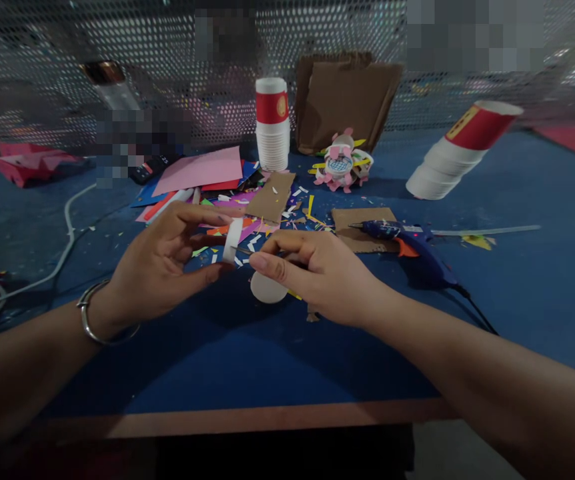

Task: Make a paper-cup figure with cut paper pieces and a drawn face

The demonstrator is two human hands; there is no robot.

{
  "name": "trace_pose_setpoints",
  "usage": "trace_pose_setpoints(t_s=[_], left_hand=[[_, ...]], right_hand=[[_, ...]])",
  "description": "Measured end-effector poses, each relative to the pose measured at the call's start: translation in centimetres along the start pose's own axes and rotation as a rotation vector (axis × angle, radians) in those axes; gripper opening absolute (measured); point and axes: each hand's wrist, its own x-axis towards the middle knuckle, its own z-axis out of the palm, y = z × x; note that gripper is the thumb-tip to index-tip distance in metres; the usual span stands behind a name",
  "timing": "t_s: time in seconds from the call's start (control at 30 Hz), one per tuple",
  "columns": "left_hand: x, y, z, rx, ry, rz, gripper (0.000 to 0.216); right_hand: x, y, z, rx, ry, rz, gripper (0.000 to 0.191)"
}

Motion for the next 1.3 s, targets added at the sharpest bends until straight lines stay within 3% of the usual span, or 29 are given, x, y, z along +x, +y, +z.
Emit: trace_pose_setpoints(t_s=[0.3,0.53,0.67,0.83,1.0,1.3], left_hand=[[0.4,0.3,-0.7,-0.114,-0.019,-0.075,0.047],[1.0,1.7,-0.4,-0.508,-0.175,-0.631,0.019],[0.8,2.4,0.4,-0.604,-0.288,-0.778,0.027],[0.6,3.0,1.0,-0.565,-0.294,-0.771,0.040],[0.6,3.3,1.5,-0.332,-0.268,-0.735,0.025],[0.6,3.1,2.0,-0.385,-0.174,-0.760,0.026]], right_hand=[[-0.1,0.0,-0.2,-0.003,0.006,0.020,0.047],[-0.1,0.1,0.2,-0.021,0.138,-0.013,0.043],[0.0,0.4,0.7,-0.024,0.076,-0.032,0.029],[0.2,0.6,0.8,-0.111,0.082,-0.077,0.018],[0.2,0.6,1.0,-0.135,0.108,-0.066,0.025],[0.3,0.7,1.1,-0.069,0.094,0.002,0.030]])
